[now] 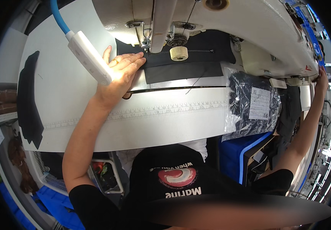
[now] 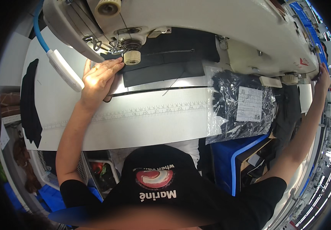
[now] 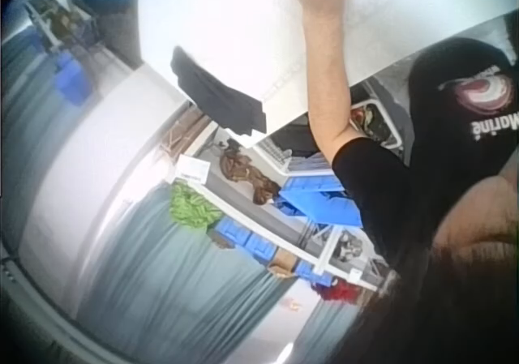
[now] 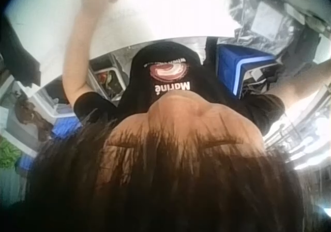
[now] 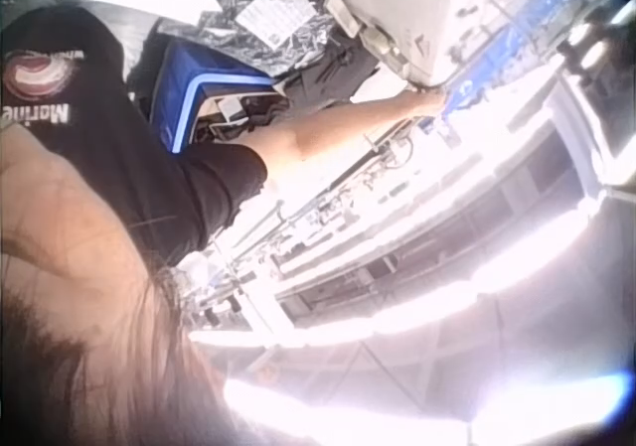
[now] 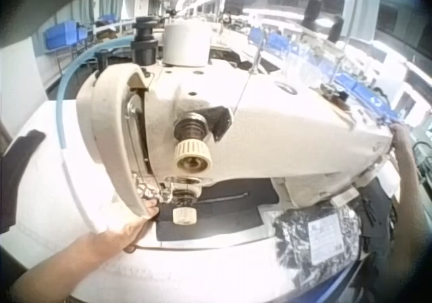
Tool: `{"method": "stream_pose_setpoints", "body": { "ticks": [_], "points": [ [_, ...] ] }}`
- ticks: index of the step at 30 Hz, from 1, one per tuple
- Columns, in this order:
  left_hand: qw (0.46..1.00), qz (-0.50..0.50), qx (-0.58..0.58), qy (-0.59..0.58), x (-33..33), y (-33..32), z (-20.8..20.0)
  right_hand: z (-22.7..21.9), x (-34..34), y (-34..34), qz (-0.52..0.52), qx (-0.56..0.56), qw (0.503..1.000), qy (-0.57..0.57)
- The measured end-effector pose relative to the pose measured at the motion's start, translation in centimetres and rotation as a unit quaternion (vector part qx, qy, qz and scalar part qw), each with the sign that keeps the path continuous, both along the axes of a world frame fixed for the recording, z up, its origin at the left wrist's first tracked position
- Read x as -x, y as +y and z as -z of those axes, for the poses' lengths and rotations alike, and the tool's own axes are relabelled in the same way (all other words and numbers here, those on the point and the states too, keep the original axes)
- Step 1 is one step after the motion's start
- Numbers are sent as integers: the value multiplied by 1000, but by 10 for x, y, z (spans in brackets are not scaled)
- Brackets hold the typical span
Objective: Sewing a zipper into a leather component using an industrial sewing machine.
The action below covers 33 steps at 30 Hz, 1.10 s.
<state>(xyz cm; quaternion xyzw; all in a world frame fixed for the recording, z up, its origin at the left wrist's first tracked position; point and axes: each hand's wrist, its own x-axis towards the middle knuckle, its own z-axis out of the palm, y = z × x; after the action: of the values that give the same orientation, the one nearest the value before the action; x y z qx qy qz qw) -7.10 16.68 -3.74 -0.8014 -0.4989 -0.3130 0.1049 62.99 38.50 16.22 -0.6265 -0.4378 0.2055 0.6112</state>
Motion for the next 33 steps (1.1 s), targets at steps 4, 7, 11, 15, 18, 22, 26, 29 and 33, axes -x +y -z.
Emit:
{"method": "stream_pose_setpoints", "body": {
  "ticks": [4,7,11,15,18,22,26,29,33],
  "points": [
    [1000,7,-12,-3,2,1,3,-20,6,28,18,100,975,-199],
    [1000,8,-14,-2,2,1,4,-17,-11,50,59,146,953,-258],
    [1000,9,1,-2,2,1,2,-26,-42,70,23,201,941,-271],
    [1000,7,-4,-1,0,1,1,-26,-32,63,37,220,927,-303],
    [1000,7,-3,-3,0,0,-1,18,1,20,-1,56,993,-103],
    [999,17,-17,-27,-1,2,0,70,33,-36,-59,-210,973,76],
    [1000,8,-10,-23,-1,2,1,65,24,-37,-12,-63,998,21],
    [999,18,-8,-37,-1,1,2,64,3,-19,-2,-28,1000,8],
    [999,27,-18,-37,0,2,2,75,-3,-31,14,-109,993,-43]
  ]
}}
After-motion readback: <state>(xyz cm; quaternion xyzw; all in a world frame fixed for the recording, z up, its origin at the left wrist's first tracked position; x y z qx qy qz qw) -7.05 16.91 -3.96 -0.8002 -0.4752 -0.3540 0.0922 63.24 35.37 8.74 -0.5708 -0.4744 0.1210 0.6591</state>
